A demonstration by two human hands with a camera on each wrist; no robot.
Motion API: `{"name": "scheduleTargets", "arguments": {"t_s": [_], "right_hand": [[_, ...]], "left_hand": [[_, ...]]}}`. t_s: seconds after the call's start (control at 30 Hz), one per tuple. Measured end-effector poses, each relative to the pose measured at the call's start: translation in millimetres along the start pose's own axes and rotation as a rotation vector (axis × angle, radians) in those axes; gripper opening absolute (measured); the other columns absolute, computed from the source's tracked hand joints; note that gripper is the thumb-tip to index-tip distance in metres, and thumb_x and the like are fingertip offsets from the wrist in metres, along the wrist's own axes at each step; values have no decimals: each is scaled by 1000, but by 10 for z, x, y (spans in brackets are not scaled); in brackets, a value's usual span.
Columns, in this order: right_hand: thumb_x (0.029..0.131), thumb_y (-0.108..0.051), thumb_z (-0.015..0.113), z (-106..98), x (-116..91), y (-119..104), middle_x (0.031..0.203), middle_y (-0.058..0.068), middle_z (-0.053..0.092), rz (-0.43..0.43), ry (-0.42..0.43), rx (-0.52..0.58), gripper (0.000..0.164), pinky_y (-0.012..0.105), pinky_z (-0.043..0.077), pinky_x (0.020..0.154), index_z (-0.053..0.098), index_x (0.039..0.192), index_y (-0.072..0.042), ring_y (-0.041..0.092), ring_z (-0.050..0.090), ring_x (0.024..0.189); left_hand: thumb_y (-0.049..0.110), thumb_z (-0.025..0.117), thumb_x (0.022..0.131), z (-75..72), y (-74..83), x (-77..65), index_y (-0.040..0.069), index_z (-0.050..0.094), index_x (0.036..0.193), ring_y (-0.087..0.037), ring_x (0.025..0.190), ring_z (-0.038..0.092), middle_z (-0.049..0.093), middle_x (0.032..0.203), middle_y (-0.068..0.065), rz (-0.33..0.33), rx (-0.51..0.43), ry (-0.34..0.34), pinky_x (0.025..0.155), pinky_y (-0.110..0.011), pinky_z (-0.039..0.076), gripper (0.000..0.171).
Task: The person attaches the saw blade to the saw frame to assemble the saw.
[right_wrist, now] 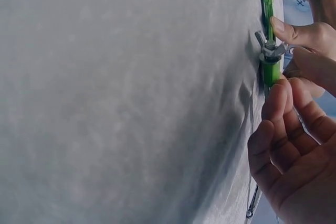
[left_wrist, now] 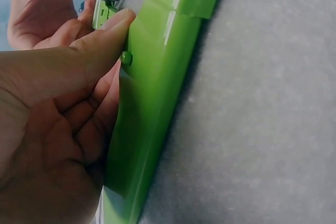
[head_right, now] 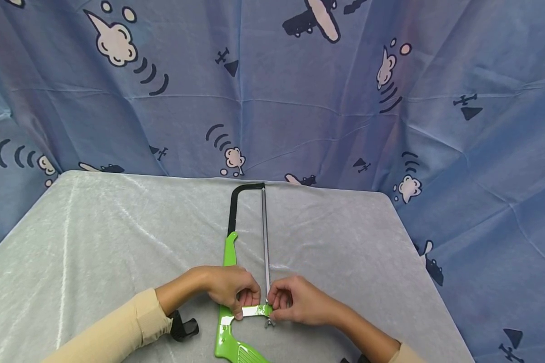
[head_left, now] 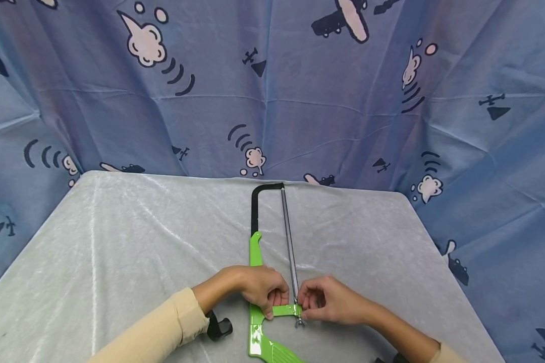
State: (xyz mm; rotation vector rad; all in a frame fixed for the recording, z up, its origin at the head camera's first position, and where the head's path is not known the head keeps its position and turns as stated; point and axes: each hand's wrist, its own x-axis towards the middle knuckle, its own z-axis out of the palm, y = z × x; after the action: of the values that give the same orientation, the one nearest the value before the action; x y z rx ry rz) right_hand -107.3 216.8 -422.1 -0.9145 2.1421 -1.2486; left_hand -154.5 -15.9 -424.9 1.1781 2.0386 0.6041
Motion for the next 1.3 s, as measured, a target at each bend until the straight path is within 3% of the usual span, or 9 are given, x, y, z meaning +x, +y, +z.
{"name": "scheduleTargets", "arguments": {"t_s": [0.63,0.93,1.1,1.3], "right_hand": [[83,-4,77,66,-83,13,71,-9,58,-22,-17,-19,14,20,49,53,64,84,-9,-3,53,63],[82,-6,79,81,-103,12,75,-4,65,-62,-11,-67,10,21,51,54,71,80,-12,-4,55,65],[86,-16,78,102,-102,-4,71,-9,62,-45,17,-120,13,19,48,52,70,75,-16,-5,53,62],[85,-34,79,164,-52,-51,62,-19,54,71,76,-208,29,16,40,47,64,64,-20,-7,46,54]], "left_hand": [[8,85,76,5,14,-8,17,64,87,1,63,53,56,69,12,0,-4,14,61,-15,46,26],[7,85,75,-6,30,-14,17,65,87,0,64,53,56,69,11,-5,-19,13,61,-16,45,26],[7,85,75,-5,29,-9,17,65,87,1,64,53,56,69,12,-1,-11,13,62,-15,46,25],[7,86,75,2,28,-3,17,65,87,1,64,53,56,69,12,-2,-2,18,62,-15,46,26]]}}
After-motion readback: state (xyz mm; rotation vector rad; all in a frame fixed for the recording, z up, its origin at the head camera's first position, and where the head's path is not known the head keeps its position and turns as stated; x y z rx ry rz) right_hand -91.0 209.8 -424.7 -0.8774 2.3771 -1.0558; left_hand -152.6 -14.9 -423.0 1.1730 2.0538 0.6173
